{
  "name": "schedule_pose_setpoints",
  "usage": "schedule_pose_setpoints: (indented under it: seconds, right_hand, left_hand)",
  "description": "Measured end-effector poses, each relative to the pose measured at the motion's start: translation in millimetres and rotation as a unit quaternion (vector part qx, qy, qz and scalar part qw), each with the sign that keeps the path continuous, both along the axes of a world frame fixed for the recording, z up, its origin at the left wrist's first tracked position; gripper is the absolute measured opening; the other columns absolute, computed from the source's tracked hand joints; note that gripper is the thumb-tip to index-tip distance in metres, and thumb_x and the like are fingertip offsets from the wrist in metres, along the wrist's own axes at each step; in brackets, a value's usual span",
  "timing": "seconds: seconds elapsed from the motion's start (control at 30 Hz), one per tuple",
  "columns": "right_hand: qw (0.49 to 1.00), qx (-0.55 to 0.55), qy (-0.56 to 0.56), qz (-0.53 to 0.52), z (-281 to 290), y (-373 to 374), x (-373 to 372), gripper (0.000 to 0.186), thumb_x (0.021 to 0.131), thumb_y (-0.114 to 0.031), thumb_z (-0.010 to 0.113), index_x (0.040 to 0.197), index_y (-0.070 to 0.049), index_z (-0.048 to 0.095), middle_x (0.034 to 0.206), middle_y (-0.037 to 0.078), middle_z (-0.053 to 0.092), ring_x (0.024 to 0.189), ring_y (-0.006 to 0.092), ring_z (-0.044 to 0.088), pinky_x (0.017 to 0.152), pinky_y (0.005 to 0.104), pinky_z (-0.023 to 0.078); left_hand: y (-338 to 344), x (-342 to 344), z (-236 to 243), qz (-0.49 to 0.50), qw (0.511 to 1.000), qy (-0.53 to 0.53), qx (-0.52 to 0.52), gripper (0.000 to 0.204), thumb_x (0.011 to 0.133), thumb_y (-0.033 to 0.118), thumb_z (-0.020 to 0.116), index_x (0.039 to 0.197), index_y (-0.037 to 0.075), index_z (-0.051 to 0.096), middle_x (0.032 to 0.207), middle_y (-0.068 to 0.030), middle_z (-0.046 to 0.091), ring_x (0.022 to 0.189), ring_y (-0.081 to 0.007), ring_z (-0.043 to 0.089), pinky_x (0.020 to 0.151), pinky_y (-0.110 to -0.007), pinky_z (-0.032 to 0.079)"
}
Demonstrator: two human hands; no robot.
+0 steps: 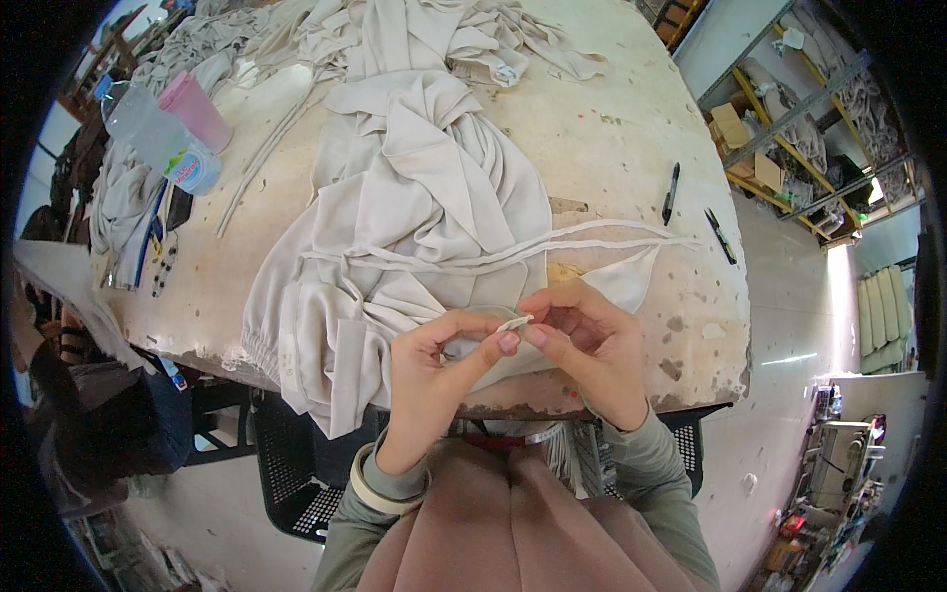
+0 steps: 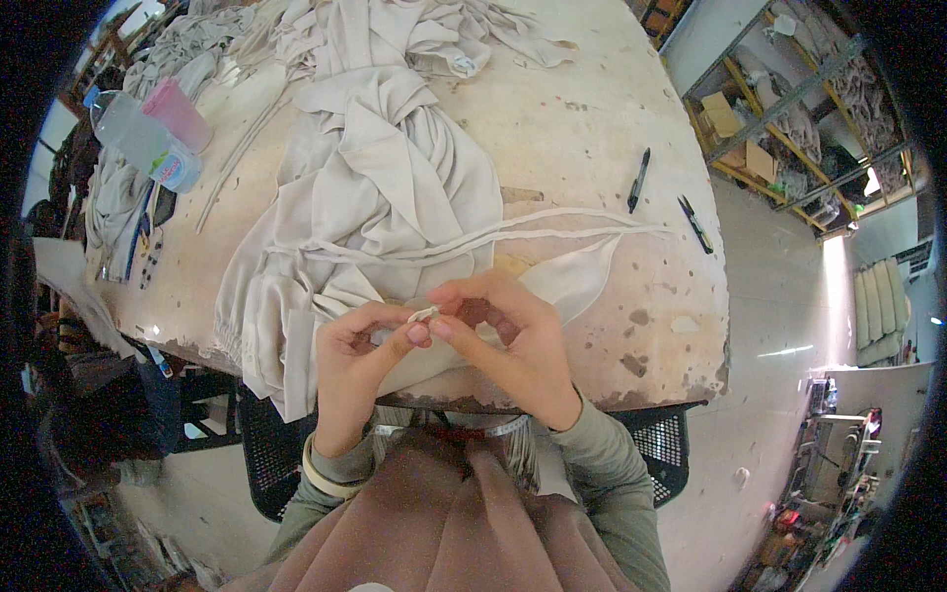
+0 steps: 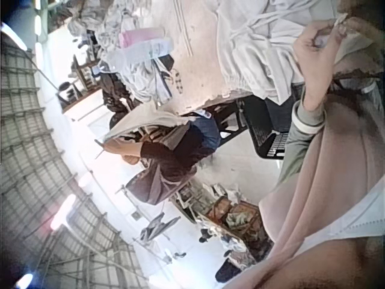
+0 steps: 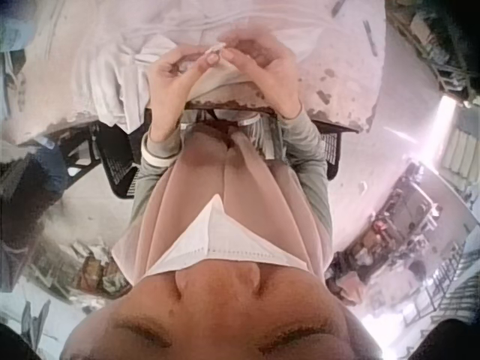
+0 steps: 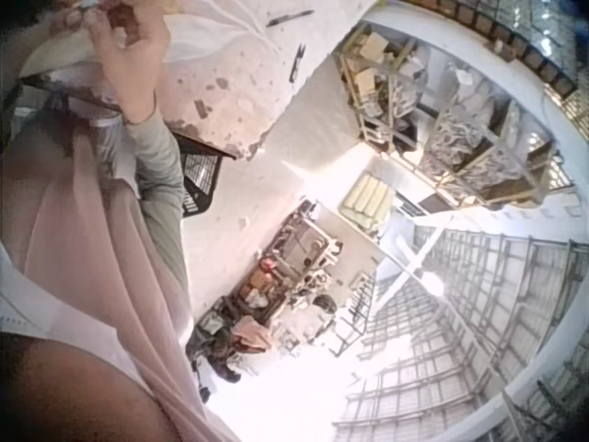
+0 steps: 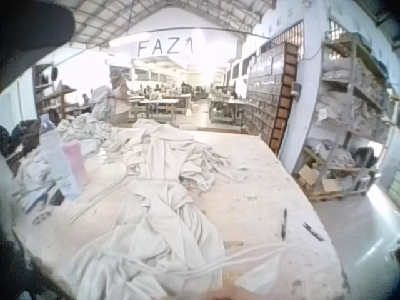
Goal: The person measures and marks a white garment on a worktable using a measuring tape and a black marker. They repeatedly fold and unfold the fabric, measure different sections, and make marks along the edges. The garment is handled one at a time, and the person adjusts the fabric frequently to align measurements.
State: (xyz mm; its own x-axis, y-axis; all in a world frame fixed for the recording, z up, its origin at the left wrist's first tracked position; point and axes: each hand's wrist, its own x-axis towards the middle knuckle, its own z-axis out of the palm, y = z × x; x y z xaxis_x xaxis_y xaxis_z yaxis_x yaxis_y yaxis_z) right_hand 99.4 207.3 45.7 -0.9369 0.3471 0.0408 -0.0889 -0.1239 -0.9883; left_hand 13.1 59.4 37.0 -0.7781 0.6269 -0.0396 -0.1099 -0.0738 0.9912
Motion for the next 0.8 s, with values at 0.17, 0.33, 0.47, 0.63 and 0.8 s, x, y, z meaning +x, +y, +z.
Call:
schedule_pose_setpoints:
  seconds: [0.17,0.33,0.47,0.63,0.8]
  right_hand:
    - [1.0,-0.011,-0.018,-0.005,-4,-3,-3,0.015,0.087,0.003,0.059,0.102,0.004,0.059,0.091,0.005,0.06,0.088,0.0109,0.057,0.081,0.0252,0.045]
    - [0.999,0.027,0.027,-0.028,-8,-7,-5,0.012,0.089,0.0,0.058,0.101,0.003,0.059,0.092,0.005,0.06,0.085,0.0107,0.056,0.077,0.0249,0.045]
    - [1.0,-0.028,-0.003,-0.011,-8,-10,-1,0.017,0.092,-0.006,0.057,0.107,0.002,0.059,0.099,0.005,0.06,0.09,0.0092,0.056,0.079,0.0225,0.045]
    - [0.999,-0.026,0.025,0.007,-8,-13,3,0.019,0.095,-0.012,0.054,0.108,0.001,0.058,0.1,0.004,0.06,0.084,0.0072,0.053,0.074,0.0221,0.044]
    - [0.999,-0.041,-0.005,-0.017,-11,-15,2,0.017,0.094,-0.013,0.057,0.105,0.0,0.059,0.094,0.001,0.059,0.081,0.005,0.051,0.07,0.0209,0.043]
  left_hand:
    - [0,0,-3,-0.013,0.999,-0.033,0.013,0.011,0.082,0.003,0.069,0.092,-0.002,0.069,0.084,-0.0043,0.069,0.079,-0.0077,0.06,0.074,-0.021,0.045]
    - [5,6,-9,0.137,0.958,0.248,-0.042,0.015,0.076,0.002,0.072,0.09,0.003,0.07,0.082,-0.0031,0.068,0.079,-0.0147,0.061,0.076,-0.027,0.043]
    - [3,7,-13,0.233,0.807,0.534,-0.095,0.022,0.068,0.006,0.073,0.089,0.01,0.071,0.085,0.0024,0.067,0.082,-0.0175,0.059,0.077,-0.033,0.038]
    - [-1,9,-13,0.229,0.722,0.633,-0.159,0.026,0.064,0.012,0.07,0.091,0.016,0.072,0.09,0.0062,0.066,0.088,-0.0162,0.055,0.079,-0.036,0.035]
    - [1,11,-15,0.233,0.719,0.638,-0.15,0.026,0.065,0.015,0.068,0.091,0.016,0.072,0.091,0.0062,0.067,0.089,-0.0161,0.055,0.081,-0.036,0.034]
